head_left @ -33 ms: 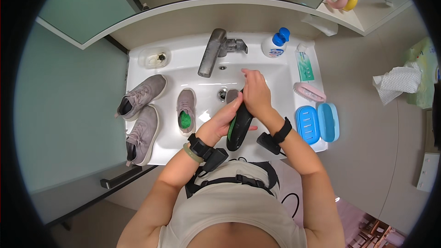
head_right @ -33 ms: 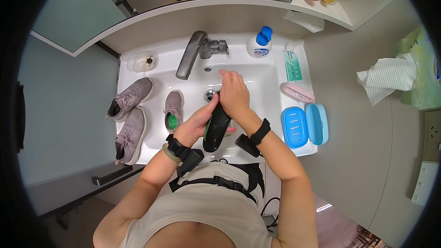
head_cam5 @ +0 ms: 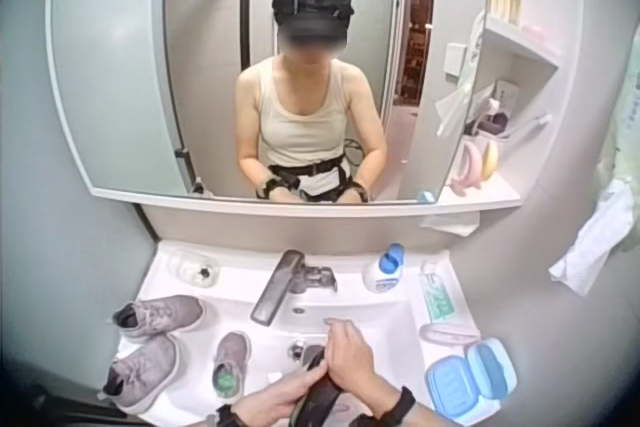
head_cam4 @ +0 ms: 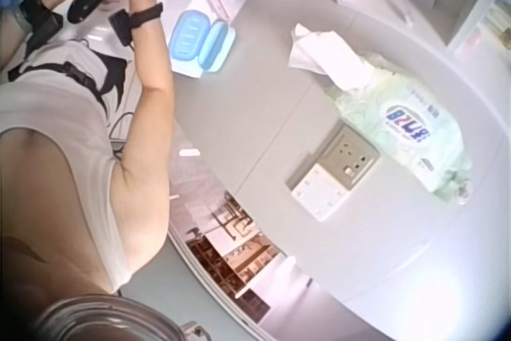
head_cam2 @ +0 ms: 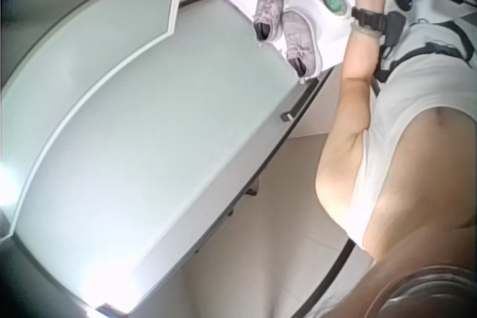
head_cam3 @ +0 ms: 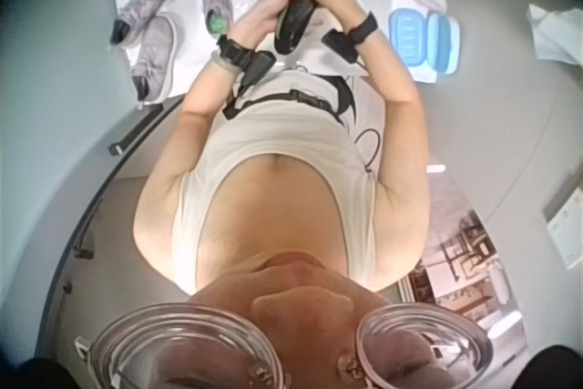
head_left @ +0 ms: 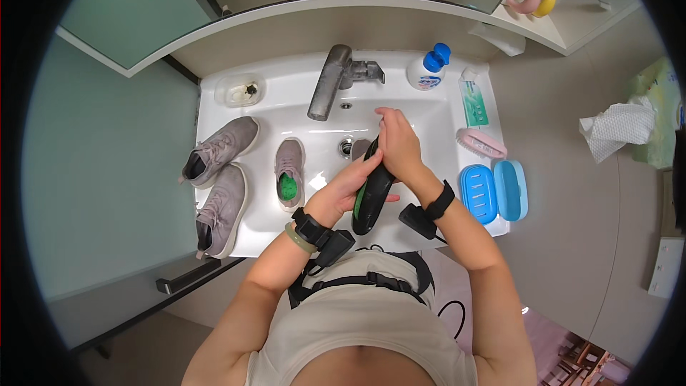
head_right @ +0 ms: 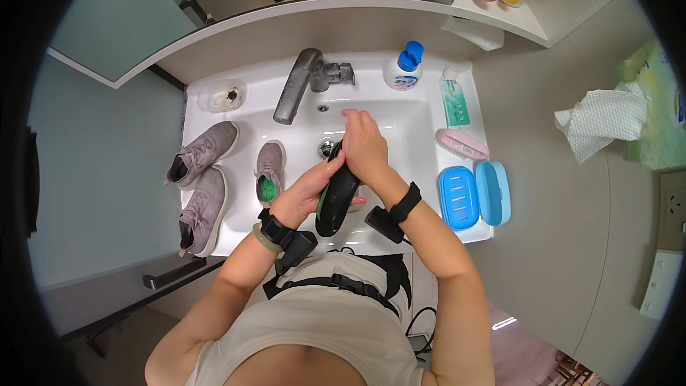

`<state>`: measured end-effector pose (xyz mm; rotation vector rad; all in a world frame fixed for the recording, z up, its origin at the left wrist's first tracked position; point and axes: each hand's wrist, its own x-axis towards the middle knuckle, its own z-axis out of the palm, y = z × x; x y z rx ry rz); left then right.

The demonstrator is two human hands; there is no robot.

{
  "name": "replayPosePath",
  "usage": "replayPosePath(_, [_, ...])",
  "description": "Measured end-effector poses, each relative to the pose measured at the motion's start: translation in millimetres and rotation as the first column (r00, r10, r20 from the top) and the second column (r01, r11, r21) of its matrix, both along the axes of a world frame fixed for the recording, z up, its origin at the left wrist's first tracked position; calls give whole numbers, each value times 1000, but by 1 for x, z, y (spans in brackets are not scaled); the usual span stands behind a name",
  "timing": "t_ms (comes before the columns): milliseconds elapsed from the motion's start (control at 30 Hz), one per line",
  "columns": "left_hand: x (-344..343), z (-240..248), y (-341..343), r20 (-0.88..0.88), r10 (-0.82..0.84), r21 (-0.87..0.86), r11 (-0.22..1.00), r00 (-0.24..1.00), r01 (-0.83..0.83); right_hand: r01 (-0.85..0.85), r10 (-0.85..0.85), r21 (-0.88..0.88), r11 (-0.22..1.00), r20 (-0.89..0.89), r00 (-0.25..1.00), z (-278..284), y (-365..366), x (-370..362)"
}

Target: The person cleans shoe insoles in a sink using a brush. They rinse the insoles under the faucet and scrub them with the brush, handling them one at a time.

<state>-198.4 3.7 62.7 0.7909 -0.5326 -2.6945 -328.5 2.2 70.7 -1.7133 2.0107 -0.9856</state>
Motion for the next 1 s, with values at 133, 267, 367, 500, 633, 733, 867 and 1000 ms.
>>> replayPosePath(133, [14, -1, -4, -28, -75, -45, 996, 997, 73, -298, 196, 234, 925, 379, 904, -7, -18, -28])
replayPosePath(267, [14, -8, -8, -96, -110, -2, 994, 989, 110, -268, 221, 130, 955, 292, 930, -26, -22, -60])
replayPosePath(367, [15, -14, -13, -137, -116, 36, 992, 984, 122, 44, -72, 144, 989, 197, 978, -19, -17, -80])
replayPosePath(500, [10, -24, -10, -225, 141, 235, 968, 964, -87, -107, 153, -283, 953, 146, 977, -1, 12, -10])
replayPosePath(633, [-5, -33, -4, -279, 309, 216, 943, 909, -254, -221, 280, -336, 916, 138, 950, -6, 35, 38])
replayPosePath(733, [4, -35, -9, -262, 318, 176, 944, 911, -279, -375, 437, -287, 881, 195, 878, -7, 54, 41])
replayPosePath(867, [8, -26, -17, -350, 423, 188, 906, 836, -379, -505, 563, -263, 822, 243, 790, -6, 78, 42])
replayPosePath(1000, [13, -22, -25, -333, 367, 282, 918, 869, -280, -562, 583, -216, 799, 510, 633, 4, 90, 31])
